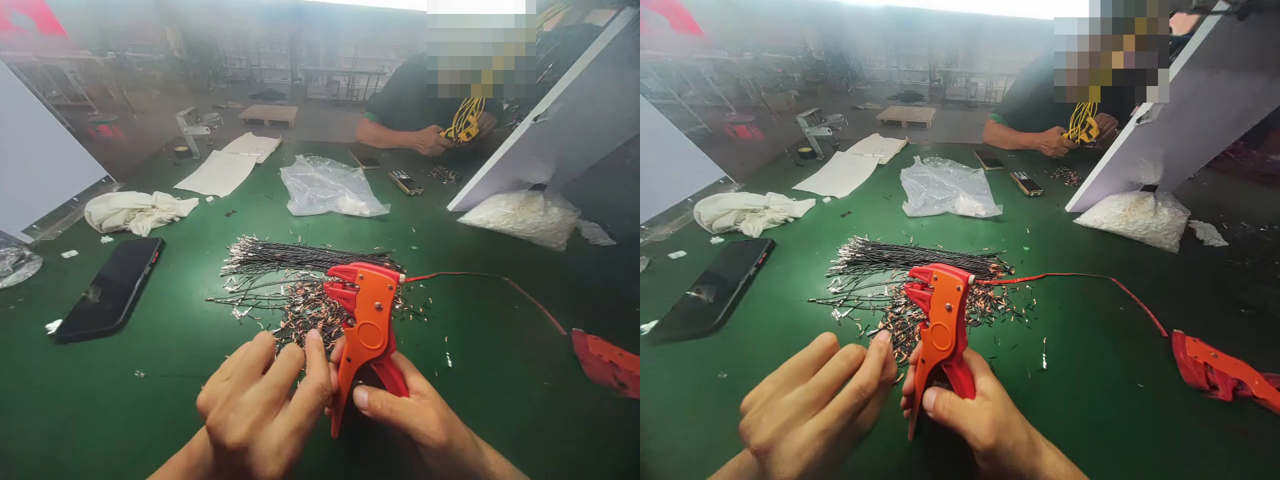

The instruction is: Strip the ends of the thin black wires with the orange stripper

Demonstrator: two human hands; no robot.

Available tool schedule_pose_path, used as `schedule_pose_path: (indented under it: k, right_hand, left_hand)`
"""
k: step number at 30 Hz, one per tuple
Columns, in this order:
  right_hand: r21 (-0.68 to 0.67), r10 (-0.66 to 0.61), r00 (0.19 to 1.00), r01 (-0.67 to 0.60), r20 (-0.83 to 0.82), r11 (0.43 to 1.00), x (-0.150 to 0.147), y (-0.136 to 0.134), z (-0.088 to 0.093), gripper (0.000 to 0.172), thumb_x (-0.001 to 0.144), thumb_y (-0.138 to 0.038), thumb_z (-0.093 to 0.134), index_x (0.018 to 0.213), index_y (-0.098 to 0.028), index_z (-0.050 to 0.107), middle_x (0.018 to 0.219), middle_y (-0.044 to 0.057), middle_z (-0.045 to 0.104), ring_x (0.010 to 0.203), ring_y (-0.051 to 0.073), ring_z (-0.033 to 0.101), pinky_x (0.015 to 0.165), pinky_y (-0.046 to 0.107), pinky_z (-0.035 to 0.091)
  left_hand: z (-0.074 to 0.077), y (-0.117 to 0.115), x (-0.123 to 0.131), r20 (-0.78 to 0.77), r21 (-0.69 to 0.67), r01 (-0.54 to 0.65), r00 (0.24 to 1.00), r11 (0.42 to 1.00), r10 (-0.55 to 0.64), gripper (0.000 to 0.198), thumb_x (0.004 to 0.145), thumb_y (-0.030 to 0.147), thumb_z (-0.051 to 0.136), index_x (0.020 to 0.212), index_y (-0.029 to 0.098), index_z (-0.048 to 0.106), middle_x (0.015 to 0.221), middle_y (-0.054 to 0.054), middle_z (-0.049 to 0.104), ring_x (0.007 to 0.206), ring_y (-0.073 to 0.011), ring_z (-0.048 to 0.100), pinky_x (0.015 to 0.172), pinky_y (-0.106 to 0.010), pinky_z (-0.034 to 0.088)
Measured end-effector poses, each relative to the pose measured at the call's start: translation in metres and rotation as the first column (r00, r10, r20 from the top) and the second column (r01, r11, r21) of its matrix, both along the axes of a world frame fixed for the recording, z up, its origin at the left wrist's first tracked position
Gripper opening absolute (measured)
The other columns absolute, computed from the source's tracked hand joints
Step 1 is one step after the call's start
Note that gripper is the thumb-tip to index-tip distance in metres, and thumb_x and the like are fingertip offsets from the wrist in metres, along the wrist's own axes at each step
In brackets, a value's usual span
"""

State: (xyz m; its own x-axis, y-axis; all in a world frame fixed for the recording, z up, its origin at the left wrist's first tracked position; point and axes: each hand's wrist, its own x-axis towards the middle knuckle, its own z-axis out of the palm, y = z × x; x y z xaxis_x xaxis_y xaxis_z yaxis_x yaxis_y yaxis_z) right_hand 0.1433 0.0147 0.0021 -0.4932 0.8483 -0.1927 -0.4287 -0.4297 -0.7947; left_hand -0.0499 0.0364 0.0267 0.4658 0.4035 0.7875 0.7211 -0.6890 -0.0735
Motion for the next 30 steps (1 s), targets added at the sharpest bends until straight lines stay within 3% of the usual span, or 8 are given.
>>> schedule_pose_path:
  k: [7, 15, 19, 24, 30]
  right_hand:
    - [-0.028, 0.005, 0.999, -0.004, 0.041, 1.000, 0.000, -0.002, 0.001, 0.028, 0.086, -0.038, 0.071, 0.105, -0.020, 0.061, 0.092, 0.004, 0.063, 0.084, 0.018, 0.059, 0.080, 0.036, 0.049]
    - [-0.106, -0.041, 0.992, 0.053, 0.116, 0.993, -0.005, -0.002, 0.007, 0.041, 0.079, -0.050, 0.076, 0.093, -0.018, 0.056, 0.073, -0.001, 0.056, 0.066, 0.013, 0.054, 0.057, 0.026, 0.047]
    - [-0.098, -0.046, 0.986, 0.062, 0.160, 0.993, -0.006, -0.003, 0.006, 0.043, 0.079, -0.054, 0.074, 0.090, -0.018, 0.055, 0.067, -0.002, 0.056, 0.060, 0.013, 0.052, 0.056, 0.027, 0.045]
    - [-0.131, -0.125, 0.966, 0.158, 0.226, 0.979, -0.011, -0.006, 0.010, 0.046, 0.074, -0.057, 0.078, 0.078, -0.017, 0.055, 0.063, -0.004, 0.050, 0.056, 0.009, 0.046, 0.055, 0.024, 0.039]
    - [-0.179, -0.104, 0.939, 0.170, 0.327, 0.969, -0.014, -0.005, 0.016, 0.054, 0.072, -0.067, 0.073, 0.071, -0.019, 0.049, 0.048, -0.009, 0.040, 0.042, 0.006, 0.034, 0.043, 0.020, 0.030]
  left_hand:
    - [0.008, -0.001, 0.007, -0.019, 0.042, 0.002, 1.000, 0.999, -0.002, 0.011, 0.079, 0.008, 0.069, 0.090, 0.007, 0.069, 0.054, 0.001, 0.062, 0.052, -0.0136, 0.048, 0.048, -0.028, 0.036]
    - [0.013, -0.005, 0.006, -0.072, 0.045, -0.027, 0.997, 0.999, 0.031, 0.008, 0.082, 0.012, 0.067, 0.089, 0.014, 0.069, 0.054, 0.004, 0.058, 0.048, -0.0096, 0.051, 0.046, -0.025, 0.040]
    - [0.014, -0.005, 0.006, -0.091, 0.034, -0.037, 0.995, 0.999, 0.040, 0.007, 0.081, 0.014, 0.069, 0.088, 0.015, 0.068, 0.054, 0.005, 0.057, 0.046, -0.0086, 0.050, 0.045, -0.024, 0.039]
    - [0.014, -0.006, 0.009, -0.073, 0.038, -0.033, 0.997, 0.999, 0.036, 0.007, 0.081, 0.012, 0.067, 0.088, 0.011, 0.067, 0.050, 0.004, 0.058, 0.047, -0.0117, 0.049, 0.045, -0.026, 0.037]
    - [0.004, -0.008, 0.011, -0.036, 0.018, -0.034, 0.999, 0.999, 0.035, 0.007, 0.082, 0.010, 0.066, 0.089, 0.010, 0.069, 0.054, 0.003, 0.061, 0.053, -0.0134, 0.052, 0.052, -0.027, 0.038]
